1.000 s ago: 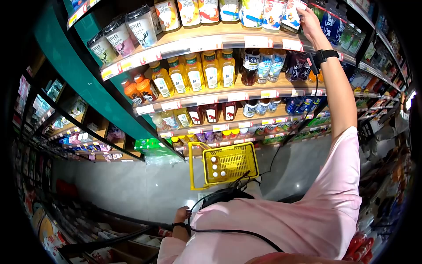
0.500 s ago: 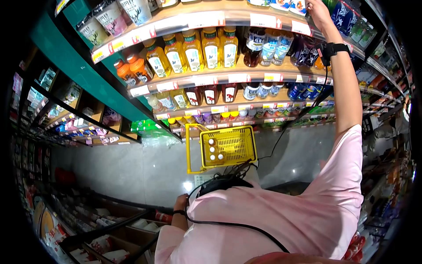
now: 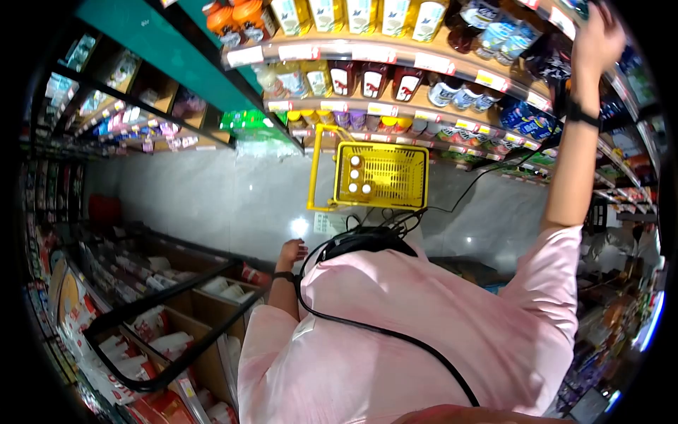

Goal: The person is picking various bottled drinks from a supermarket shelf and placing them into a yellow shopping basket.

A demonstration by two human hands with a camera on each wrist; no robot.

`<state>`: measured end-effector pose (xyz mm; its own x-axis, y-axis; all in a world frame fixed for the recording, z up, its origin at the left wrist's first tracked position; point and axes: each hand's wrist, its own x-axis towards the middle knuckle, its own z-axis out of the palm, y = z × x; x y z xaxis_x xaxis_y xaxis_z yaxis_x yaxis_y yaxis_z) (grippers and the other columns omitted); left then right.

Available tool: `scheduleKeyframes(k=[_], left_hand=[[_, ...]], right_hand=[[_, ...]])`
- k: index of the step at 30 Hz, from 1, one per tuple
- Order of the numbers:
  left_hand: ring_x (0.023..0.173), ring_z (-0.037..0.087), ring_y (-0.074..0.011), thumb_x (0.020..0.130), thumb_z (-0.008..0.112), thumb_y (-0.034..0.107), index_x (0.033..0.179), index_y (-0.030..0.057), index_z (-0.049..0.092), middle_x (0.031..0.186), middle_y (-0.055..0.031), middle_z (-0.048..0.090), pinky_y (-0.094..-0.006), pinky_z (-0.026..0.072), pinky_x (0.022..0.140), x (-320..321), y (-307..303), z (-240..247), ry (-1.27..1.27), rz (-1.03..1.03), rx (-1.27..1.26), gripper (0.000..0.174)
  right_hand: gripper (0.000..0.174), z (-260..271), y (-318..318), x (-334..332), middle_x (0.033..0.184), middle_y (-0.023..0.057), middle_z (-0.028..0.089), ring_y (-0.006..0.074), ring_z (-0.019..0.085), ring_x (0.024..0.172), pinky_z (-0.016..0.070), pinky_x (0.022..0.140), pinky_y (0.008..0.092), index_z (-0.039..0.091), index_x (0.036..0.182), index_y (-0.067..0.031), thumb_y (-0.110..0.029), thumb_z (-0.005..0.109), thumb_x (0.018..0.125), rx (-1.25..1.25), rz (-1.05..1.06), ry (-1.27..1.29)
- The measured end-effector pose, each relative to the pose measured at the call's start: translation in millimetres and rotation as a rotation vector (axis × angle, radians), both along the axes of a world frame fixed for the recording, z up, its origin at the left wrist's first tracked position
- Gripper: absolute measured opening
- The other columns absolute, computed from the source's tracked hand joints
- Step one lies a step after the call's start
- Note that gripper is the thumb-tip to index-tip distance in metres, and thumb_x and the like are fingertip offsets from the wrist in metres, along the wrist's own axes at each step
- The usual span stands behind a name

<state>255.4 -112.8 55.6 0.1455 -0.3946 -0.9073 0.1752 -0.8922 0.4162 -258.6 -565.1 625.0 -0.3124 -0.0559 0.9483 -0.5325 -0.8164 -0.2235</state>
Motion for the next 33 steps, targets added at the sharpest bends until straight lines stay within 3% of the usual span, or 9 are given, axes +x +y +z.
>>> scheduleKeyframes(k=[4,5,6,9,12,22,24,27,33], left_hand=[[0.076,0.066,-0.0239,0.088,0.055,0.031,0.115,0.0039,0.058,0.095,-0.0134,0.068,-0.038,0.0527,0.069,-2.9,35.7,-28.2,0.051,0.074,-0.062,0.038],[0.072,0.066,-0.0238,0.087,0.056,0.029,0.11,0.0023,0.06,0.09,-0.0136,0.068,-0.037,0.0536,0.065,-10.3,43.7,-19.7,-0.089,-0.165,-0.137,0.036],[0.07,0.066,-0.0236,0.087,0.056,0.028,0.107,0.0015,0.061,0.086,-0.0135,0.068,-0.0362,0.0537,0.062,-11.2,50.6,-22.8,-0.043,-0.035,-0.049,0.034],[0.064,0.066,-0.0229,0.087,0.056,0.028,0.101,0.0004,0.062,0.076,-0.0128,0.066,-0.0345,0.0534,0.057,-24.4,71.2,-4.8,-0.014,0.05,0.112,0.031],[0.06,0.065,-0.0218,0.087,0.057,0.028,0.097,0.0003,0.063,0.069,-0.0111,0.063,-0.0336,0.0531,0.055,-31.7,99.9,7.8,0.023,0.033,0.172,0.03],[0.064,0.064,-0.015,0.094,0.053,0.028,0.1,0.0023,0.063,0.072,-0.0074,0.065,-0.0282,0.0516,0.057,-73.0,145.4,39.2,-0.052,0.192,0.234,0.028],[0.065,0.064,-0.0151,0.094,0.053,0.028,0.1,0.0025,0.063,0.073,-0.0076,0.065,-0.0281,0.0519,0.058,-81.7,155.7,40.5,-0.054,0.206,0.284,0.028],[0.065,0.064,-0.0152,0.095,0.054,0.028,0.102,0.003,0.063,0.074,-0.0081,0.066,-0.0278,0.0524,0.059,-98.7,182.4,44.2,-0.032,0.271,0.332,0.027],[0.065,0.063,-0.0145,0.095,0.055,0.026,0.104,0.0038,0.061,0.075,-0.0063,0.066,-0.0276,0.052,0.059,-107.6,196.5,60.1,-0.022,0.268,0.368,0.025]], right_hand=[[0.018,-175.9,104.0,83.5,0.093,0.0101,0.067,0.0171,0.064,0.081,0.0518,0.074,0.0307,0.061,0.102,-0.0009,-0.002,0.065,0.084,0.463,0.388,0.233],[0.027,-215.1,120.9,94.1,0.096,0.0133,0.067,0.0216,0.066,0.086,0.0529,0.077,0.0324,0.061,0.109,-0.0018,-0.001,0.064,0.082,0.489,0.553,0.651],[0.028,-229.4,148.5,130.6,0.1,0.0162,0.067,0.0275,0.066,0.093,0.0526,0.08,0.0365,0.062,0.11,-0.0026,-0.01,0.064,0.083,1.006,0.528,0.957],[0.034,-392.4,164.4,133.8,0.105,0.0185,0.066,0.0353,0.062,0.097,0.0495,0.086,0.0406,0.062,0.112,-0.0023,-0.024,0.065,0.085,1.588,0.651,1.451],[0.035,-504.6,177.0,133.7,0.105,0.0194,0.066,0.0338,0.063,0.097,0.0494,0.084,0.0399,0.061,0.115,-0.0025,-0.024,0.063,0.087,1.949,0.937,1.161],[0.04,-714.7,186.5,204.0,0.096,0.0205,0.068,0.0333,0.065,0.095,0.0509,0.079,0.0438,0.058,0.124,-0.0095,-0.018,0.059,0.085,2.178,0.415,0.788],[0.042,-768.1,188.7,210.3,0.104,0.0205,0.066,0.0342,0.065,0.098,0.052,0.08,0.0444,0.054,0.128,-0.0138,-0.016,0.055,0.087,1.857,0.315,1.066],[0.041,-797.5,180.8,219.9,0.11,0.0203,0.065,0.0363,0.064,0.1,0.0521,0.083,0.0446,0.053,0.128,-0.0159,-0.014,0.054,0.086,1.949,0.315,1.405],[0.025,-789.0,180.5,206.7,0.088,0.0208,0.067,0.0399,0.065,0.086,0.0515,0.073,0.0486,0.059,0.105,-0.0148,-0.012,0.056,0.081,1.777,0.476,1.049]])
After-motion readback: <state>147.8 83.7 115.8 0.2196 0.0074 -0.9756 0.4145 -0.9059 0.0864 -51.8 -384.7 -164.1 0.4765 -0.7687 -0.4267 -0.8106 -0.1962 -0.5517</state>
